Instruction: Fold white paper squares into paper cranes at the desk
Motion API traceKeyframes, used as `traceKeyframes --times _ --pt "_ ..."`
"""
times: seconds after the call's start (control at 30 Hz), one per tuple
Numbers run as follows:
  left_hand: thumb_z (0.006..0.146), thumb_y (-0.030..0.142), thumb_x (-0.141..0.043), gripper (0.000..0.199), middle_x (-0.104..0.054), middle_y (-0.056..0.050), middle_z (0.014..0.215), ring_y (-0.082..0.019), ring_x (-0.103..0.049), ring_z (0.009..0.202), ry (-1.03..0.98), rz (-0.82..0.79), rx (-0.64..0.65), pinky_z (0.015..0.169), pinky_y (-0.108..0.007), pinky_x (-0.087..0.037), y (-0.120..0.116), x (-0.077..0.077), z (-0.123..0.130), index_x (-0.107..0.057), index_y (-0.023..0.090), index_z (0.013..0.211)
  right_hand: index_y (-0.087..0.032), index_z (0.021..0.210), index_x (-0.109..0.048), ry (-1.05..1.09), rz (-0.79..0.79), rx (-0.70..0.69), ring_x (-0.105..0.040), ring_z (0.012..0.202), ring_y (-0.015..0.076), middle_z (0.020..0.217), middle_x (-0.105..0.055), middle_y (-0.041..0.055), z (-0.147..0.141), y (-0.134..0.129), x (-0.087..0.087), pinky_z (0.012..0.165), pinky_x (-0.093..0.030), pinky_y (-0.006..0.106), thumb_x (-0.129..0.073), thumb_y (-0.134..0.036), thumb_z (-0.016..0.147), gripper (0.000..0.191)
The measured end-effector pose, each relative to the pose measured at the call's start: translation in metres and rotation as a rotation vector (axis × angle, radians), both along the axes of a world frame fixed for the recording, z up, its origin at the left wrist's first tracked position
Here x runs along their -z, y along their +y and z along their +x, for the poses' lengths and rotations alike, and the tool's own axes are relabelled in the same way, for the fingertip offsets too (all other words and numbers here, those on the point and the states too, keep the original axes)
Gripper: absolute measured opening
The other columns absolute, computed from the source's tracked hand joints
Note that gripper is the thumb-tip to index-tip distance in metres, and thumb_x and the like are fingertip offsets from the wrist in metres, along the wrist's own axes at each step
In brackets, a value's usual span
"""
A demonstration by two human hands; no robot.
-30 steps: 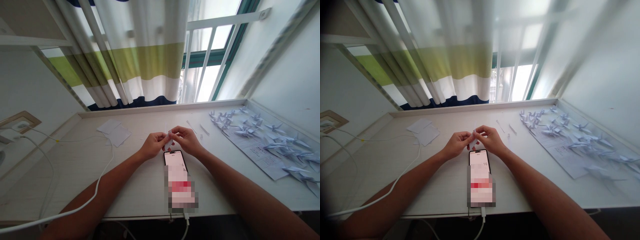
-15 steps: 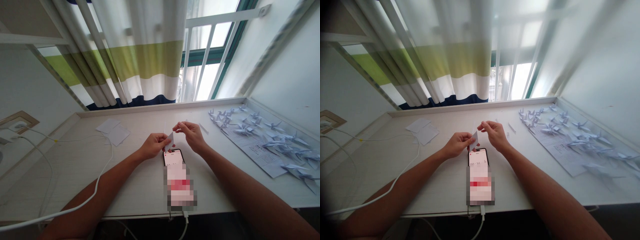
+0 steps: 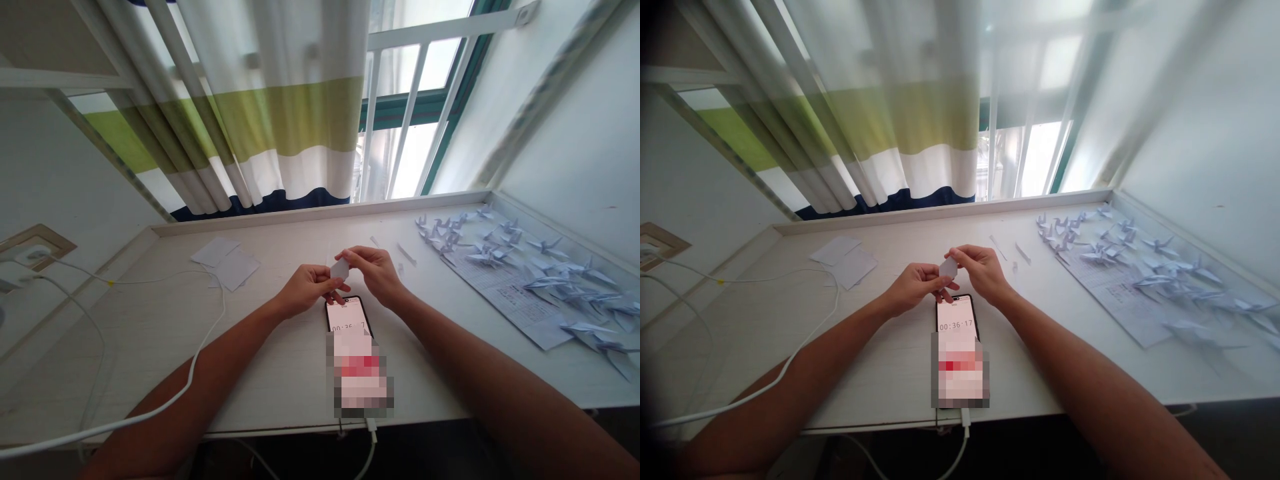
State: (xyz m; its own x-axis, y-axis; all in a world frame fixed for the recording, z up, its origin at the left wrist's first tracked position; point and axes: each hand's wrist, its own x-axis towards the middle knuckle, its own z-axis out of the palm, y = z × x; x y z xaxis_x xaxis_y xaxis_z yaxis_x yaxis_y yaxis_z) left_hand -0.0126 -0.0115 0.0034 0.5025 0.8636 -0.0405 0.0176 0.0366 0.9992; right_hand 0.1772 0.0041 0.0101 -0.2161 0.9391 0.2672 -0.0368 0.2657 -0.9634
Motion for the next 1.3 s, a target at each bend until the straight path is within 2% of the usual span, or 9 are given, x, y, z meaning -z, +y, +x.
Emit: traceKeyframes --times 0.27,0.47,0.6,0.67,0.73,0.83,1.03,1.17,1.3 --pt "0.08 0.049 -0.078 0.042 -0.078 -0.018 0.094 -0.017 -0.071 0.058 0.024 -0.043 -0.025 0.053 -0.026 -0.052 0.003 -0.003 -0.003 -0.07 0.008 0.089 -0.018 0.083 -0.077 0.025 -0.025 0.036 -0.065 0.076 0.0187 0.08 -0.073 0.0059 -0.001 0.003 0.006 0.075 -0.055 0.035 -0.068 -0.058 0.084 0.041" --pt "0.08 0.05 -0.077 0.042 -0.079 -0.014 0.088 -0.014 -0.069 0.059 0.054 0.054 -0.198 0.055 -0.024 -0.049 0.018 0.008 -0.011 -0.07 0.01 0.094 -0.016 0.078 -0.075 -0.143 0.006 0.199 -0.066 0.07 0.0207 0.072 -0.073 0.0071 0.008 0.014 0.014 0.073 -0.054 0.037 -0.069 -0.052 0.085 0.038" --pt "0.077 0.055 -0.078 0.046 -0.078 -0.014 0.085 -0.014 -0.068 0.056 0.11 0.015 -0.222 0.052 -0.023 -0.047 0.025 0.016 -0.017 -0.069 0.011 0.086 -0.019 0.085 -0.076 -0.362 0.239 0.319 -0.068 0.083 0.025 0.086 -0.076 0.0086 0.017 0.018 0.013 0.081 -0.054 0.042 -0.065 -0.042 0.09 0.027" --pt "0.076 0.055 -0.079 0.047 -0.078 -0.015 0.086 -0.014 -0.068 0.057 0.114 -0.009 -0.202 0.051 -0.023 -0.047 0.026 0.016 -0.018 -0.069 0.011 0.087 -0.023 0.102 -0.076 -0.479 0.461 0.231 -0.067 0.103 0.0279 0.107 -0.076 0.0087 0.02 0.018 0.01 0.092 -0.052 0.047 -0.065 -0.036 0.091 0.02" --pt "0.077 0.055 -0.078 0.046 -0.078 -0.014 0.087 -0.014 -0.068 0.058 0.112 -0.013 -0.171 0.051 -0.023 -0.045 0.025 0.014 -0.019 -0.07 0.011 0.088 -0.029 0.116 -0.073 -0.617 0.641 0.077 -0.059 0.124 0.0294 0.129 -0.07 0.0059 0.021 0.016 0.007 0.104 -0.045 0.052 -0.066 -0.031 0.092 0.025" --pt "0.079 0.053 -0.075 0.043 -0.077 -0.012 0.081 -0.013 -0.066 0.059 0.13 0.025 -0.131 0.052 -0.023 -0.043 0.024 0.012 -0.019 -0.071 0.012 0.085 -0.033 0.117 -0.073 -0.773 0.747 -0.086 -0.054 0.133 0.029 0.137 -0.066 0.0018 0.02 0.016 0.007 0.11 -0.039 0.054 -0.065 -0.028 0.094 0.025" --pt "0.085 0.046 -0.068 0.033 -0.076 -0.009 0.083 -0.018 -0.065 0.073 0.313 0.215 -0.147 0.068 -0.029 -0.047 0.026 0.017 -0.021 -0.076 0.014 0.089 -0.031 0.113 -0.076 -0.854 0.709 -0.186 -0.063 0.121 0.0271 0.127 -0.073 0.0024 0.019 0.023 0.018 0.104 -0.044 0.049 -0.062 -0.03 0.097 0.021" --pt "0.08 0.034 -0.073 0.023 -0.075 -0.009 0.097 -0.026 -0.063 0.097 0.521 0.483 -0.239 0.086 -0.038 -0.048 0.026 0.022 -0.022 -0.078 0.02 0.098 -0.029 0.105 -0.079 -0.902 0.63 -0.259 -0.066 0.114 0.0269 0.118 -0.076 0.0039 0.02 0.025 0.025 0.1 -0.045 0.048 -0.062 -0.029 0.097 0.019" --pt "0.084 0.033 -0.073 0.014 -0.074 -0.007 0.107 -0.026 -0.059 0.109 0.493 0.692 -0.101 0.1 -0.041 -0.043 0.027 0.024 -0.024 -0.079 0.027 0.095 -0.029 0.101 -0.08 -0.866 0.597 -0.254 -0.065 0.112 0.0271 0.114 -0.077 0.0049 0.02 0.025 0.027 0.098 -0.045 0.047 -0.064 -0.029 0.095 0.017"
